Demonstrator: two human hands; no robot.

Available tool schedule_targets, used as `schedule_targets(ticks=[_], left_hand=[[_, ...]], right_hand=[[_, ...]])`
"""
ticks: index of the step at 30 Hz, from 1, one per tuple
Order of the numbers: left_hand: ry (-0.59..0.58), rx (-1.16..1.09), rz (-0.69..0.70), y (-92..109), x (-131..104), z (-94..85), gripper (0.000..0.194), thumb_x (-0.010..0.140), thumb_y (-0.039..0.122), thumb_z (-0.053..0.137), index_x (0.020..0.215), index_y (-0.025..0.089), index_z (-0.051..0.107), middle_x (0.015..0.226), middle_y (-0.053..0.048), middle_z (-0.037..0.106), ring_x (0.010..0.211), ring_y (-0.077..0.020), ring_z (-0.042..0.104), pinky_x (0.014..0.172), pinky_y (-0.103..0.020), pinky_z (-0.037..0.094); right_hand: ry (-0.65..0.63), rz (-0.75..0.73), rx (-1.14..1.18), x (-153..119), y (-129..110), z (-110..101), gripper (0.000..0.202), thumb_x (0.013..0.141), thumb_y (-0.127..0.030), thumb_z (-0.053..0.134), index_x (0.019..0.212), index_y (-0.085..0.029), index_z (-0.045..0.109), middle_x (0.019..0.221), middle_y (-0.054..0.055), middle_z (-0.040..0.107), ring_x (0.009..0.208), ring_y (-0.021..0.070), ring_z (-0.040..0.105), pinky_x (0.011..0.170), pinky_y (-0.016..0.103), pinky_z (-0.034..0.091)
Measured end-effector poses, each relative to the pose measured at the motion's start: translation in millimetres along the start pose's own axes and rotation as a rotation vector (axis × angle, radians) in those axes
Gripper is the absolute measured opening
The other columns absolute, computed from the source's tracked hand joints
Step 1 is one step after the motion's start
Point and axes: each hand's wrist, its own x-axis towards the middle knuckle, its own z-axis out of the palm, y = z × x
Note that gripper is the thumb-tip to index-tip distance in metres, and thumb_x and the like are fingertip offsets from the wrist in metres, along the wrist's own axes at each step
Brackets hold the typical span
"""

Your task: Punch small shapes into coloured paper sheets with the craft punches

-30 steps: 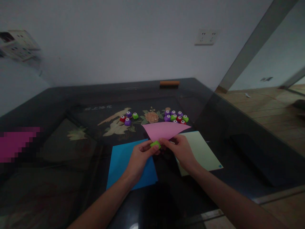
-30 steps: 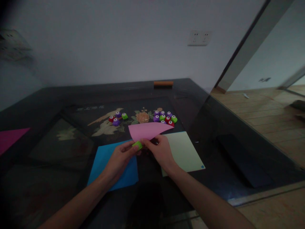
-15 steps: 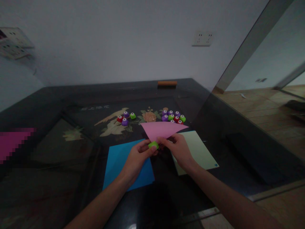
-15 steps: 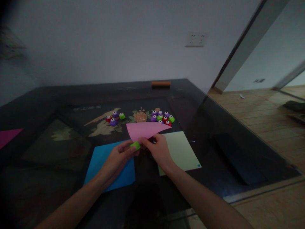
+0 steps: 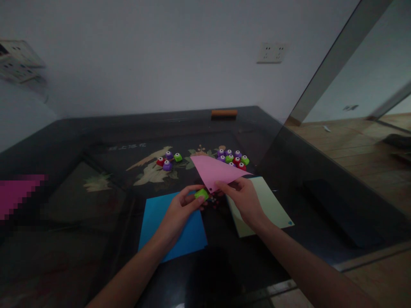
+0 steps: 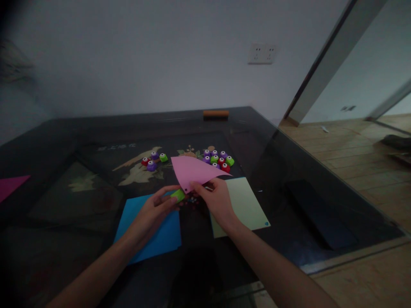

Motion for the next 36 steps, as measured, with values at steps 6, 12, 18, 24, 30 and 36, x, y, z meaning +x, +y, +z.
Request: schedule_targets(ticks=[6, 12, 18, 24, 30, 36], left_hand=[[0.012, -0.035, 0.01, 3, -2, 2.3, 0.036, 0.066, 0.028, 0.076, 0.1, 0.019, 0.067, 0.097, -0.006, 0.07, 0.091, -0.0201, 0.062, 0.078, -0.029, 0.046], [0.007, -0.065, 0.03, 2, 1, 1.0, 0.041, 0.063, 0.023, 0.079, 0.102, 0.018, 0.068, 0.104, -0.007, 0.07, 0.095, -0.0199, 0.062, 0.083, -0.028, 0.046], [0.042, 0.029, 0.057, 2, 1, -0.1, 0.04, 0.068, 0.027, 0.076, 0.106, 0.017, 0.066, 0.105, -0.008, 0.069, 0.092, -0.0199, 0.063, 0.078, -0.028, 0.049], [0.03, 0.253, 0.185, 7, 0, 1.7, 0.038, 0.075, 0.034, 0.07, 0.108, 0.016, 0.065, 0.091, -0.006, 0.07, 0.078, -0.0174, 0.065, 0.075, -0.028, 0.05], [0.026, 0.377, 0.273, 10, 0, 4.7, 0.036, 0.078, 0.04, 0.064, 0.104, 0.016, 0.067, 0.089, -0.005, 0.068, 0.07, -0.015, 0.061, 0.065, -0.024, 0.047], [0.012, 0.492, 0.316, 9, 26, 6.7, 0.039, 0.077, 0.034, 0.063, 0.111, 0.015, 0.062, 0.096, -0.007, 0.069, 0.076, -0.0171, 0.064, 0.069, -0.028, 0.05]], right_hand=[[0.011, -0.014, 0.028, 1, -2, -3, 0.024, 0.066, -0.037, 0.075, 0.072, -0.014, 0.068, 0.066, 0.005, 0.071, 0.059, 0.0181, 0.064, 0.059, 0.031, 0.052], [0.014, -0.02, 0.084, 0, -5, -5, 0.026, 0.064, -0.038, 0.076, 0.071, -0.014, 0.068, 0.066, 0.006, 0.071, 0.059, 0.0192, 0.065, 0.059, 0.032, 0.053], [0.03, -0.056, 0.124, 0, -10, -8, 0.022, 0.065, -0.034, 0.076, 0.071, -0.014, 0.068, 0.065, 0.005, 0.071, 0.058, 0.0177, 0.066, 0.059, 0.031, 0.054], [0.119, -0.101, 0.188, 4, -19, -14, 0.021, 0.06, -0.03, 0.079, 0.067, -0.014, 0.068, 0.059, 0.004, 0.069, 0.054, 0.0162, 0.064, 0.056, 0.029, 0.052], [0.192, -0.17, 0.246, 11, -24, -30, 0.021, 0.062, -0.031, 0.077, 0.068, -0.014, 0.067, 0.057, 0.003, 0.068, 0.052, 0.0137, 0.062, 0.055, 0.026, 0.05], [0.161, -0.184, 0.263, 15, -32, -67, 0.023, 0.058, -0.031, 0.081, 0.067, -0.012, 0.069, 0.055, 0.004, 0.069, 0.05, 0.014, 0.062, 0.053, 0.025, 0.05]])
